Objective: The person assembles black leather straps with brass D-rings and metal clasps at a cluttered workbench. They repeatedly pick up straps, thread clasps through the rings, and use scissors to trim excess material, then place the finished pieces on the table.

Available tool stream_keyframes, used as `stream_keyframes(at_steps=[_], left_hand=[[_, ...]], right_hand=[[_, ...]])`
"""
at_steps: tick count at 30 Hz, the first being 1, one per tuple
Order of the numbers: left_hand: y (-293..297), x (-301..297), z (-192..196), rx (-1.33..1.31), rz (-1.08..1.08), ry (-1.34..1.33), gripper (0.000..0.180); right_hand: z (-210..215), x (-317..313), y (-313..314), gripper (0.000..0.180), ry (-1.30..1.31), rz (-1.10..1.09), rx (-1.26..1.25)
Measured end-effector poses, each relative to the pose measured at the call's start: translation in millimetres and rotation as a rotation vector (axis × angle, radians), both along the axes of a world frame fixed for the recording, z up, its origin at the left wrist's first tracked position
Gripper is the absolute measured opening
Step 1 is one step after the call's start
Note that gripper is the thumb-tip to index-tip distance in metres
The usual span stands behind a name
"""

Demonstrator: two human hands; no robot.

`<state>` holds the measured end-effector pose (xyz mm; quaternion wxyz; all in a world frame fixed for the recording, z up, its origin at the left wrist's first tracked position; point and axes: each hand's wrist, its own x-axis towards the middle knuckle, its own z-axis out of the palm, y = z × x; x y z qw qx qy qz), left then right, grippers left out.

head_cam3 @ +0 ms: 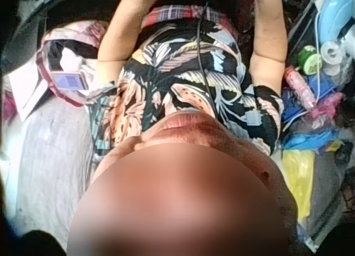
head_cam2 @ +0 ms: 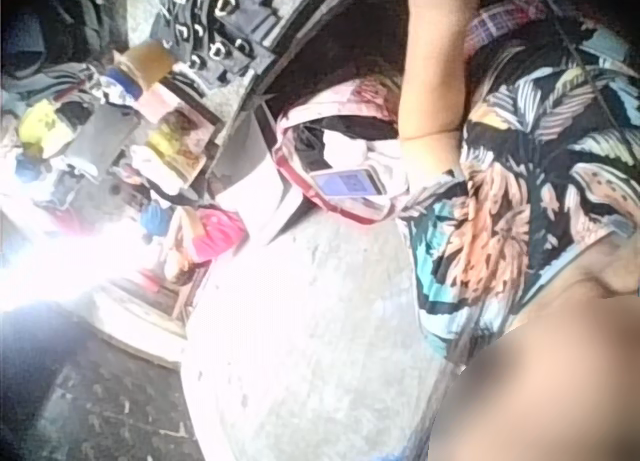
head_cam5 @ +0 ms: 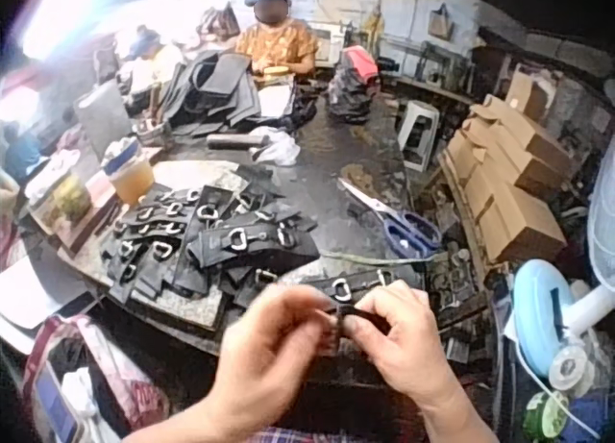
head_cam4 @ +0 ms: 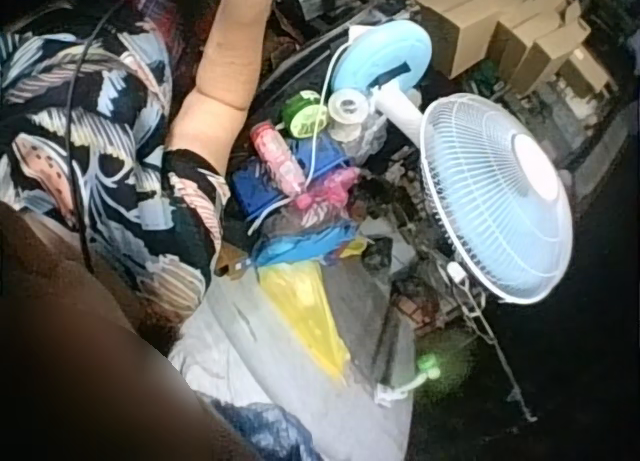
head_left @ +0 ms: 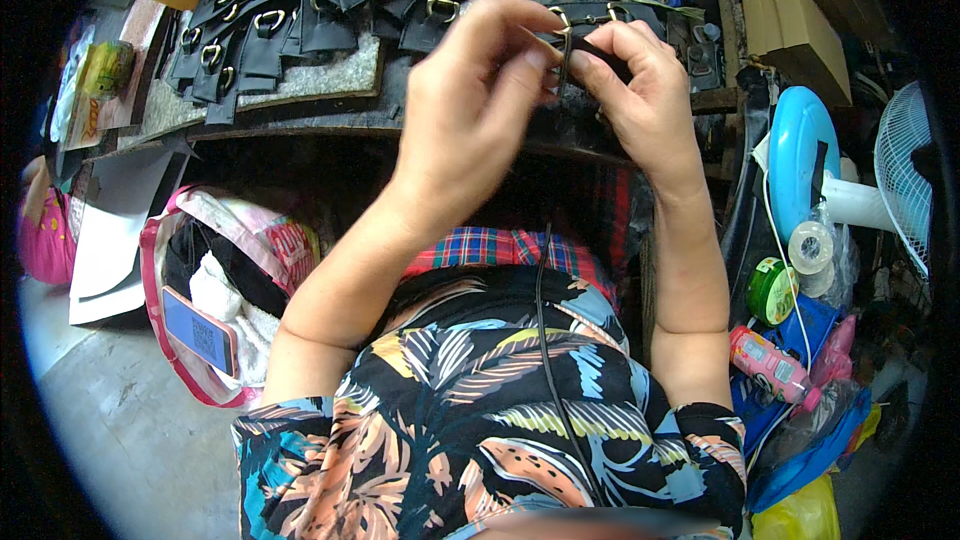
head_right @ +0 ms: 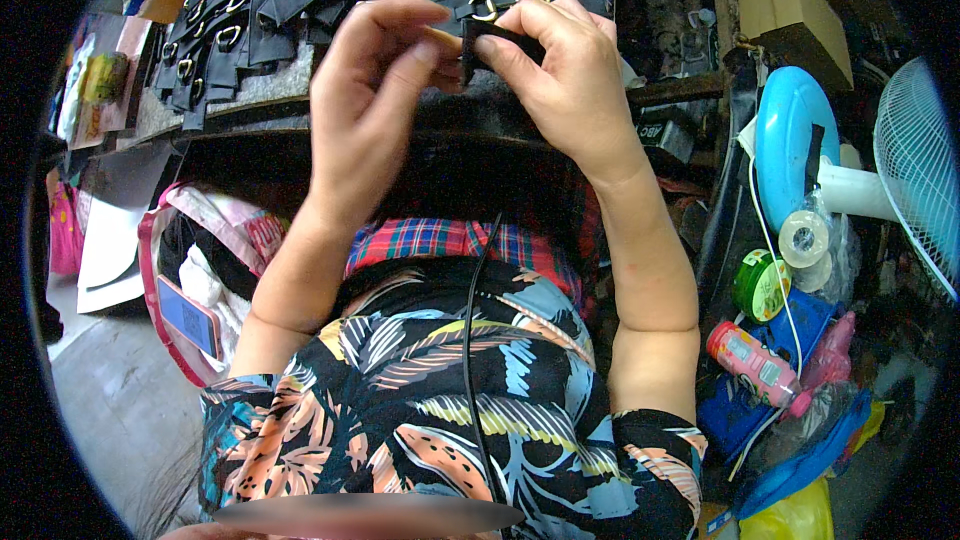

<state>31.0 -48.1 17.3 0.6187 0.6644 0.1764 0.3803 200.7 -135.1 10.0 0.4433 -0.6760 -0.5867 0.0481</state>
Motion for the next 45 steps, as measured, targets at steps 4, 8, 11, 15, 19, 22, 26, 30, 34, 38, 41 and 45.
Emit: stream_keyframes(at_steps=[4,8,11,15,19,22,26,30,34,38,41,45], left_hand=[[17,-1,-1,-0.163,-0.128,0.042,0.021],[24,0,-4,-0.149,-0.201,0.146,0.019],[25,2,-5,-0.155,-0.192,0.169,0.017],[26,0,-2,-0.19,-0.167,0.2,0.014],[23,0,-2,-0.222,-0.118,0.19,0.013],[22,0,-2,-0.239,-0.093,0.175,0.013],[11,-2,-2,-0.097,0.03,0.093,0.016],[8,-6,-1,0.141,0.055,0.221,0.018],[15,-8,2,0.028,-0.02,0.25,0.017],[23,-13,4,0.365,-0.058,0.253,0.013],[29,-13,2,0.519,-0.029,0.215,0.013],[29,-10,-3,0.13,-0.096,0.154,0.028]], right_hand=[[0,1,-2,0.021,0.196,0.067,0.037],[2,2,-2,0.02,0.143,0.093,0.044],[2,3,-1,0.02,0.139,0.1,0.052],[-1,1,-2,0.021,0.247,0.088,0.068],[-2,1,-2,0.024,0.29,0.074,0.038],[-2,-1,-1,0.024,0.182,0.039,0.037],[-1,-2,0,0.024,0.064,0.021,0.026],[2,-1,-1,0.021,0.076,0.044,0.004],[5,-2,-3,0.02,0.041,0.142,0.088],[6,0,-4,0.022,0.045,0.172,0.0],[8,1,-5,0.022,0.026,0.201,-0.029],[11,1,-7,0.02,-0.056,0.233,-0.105]])
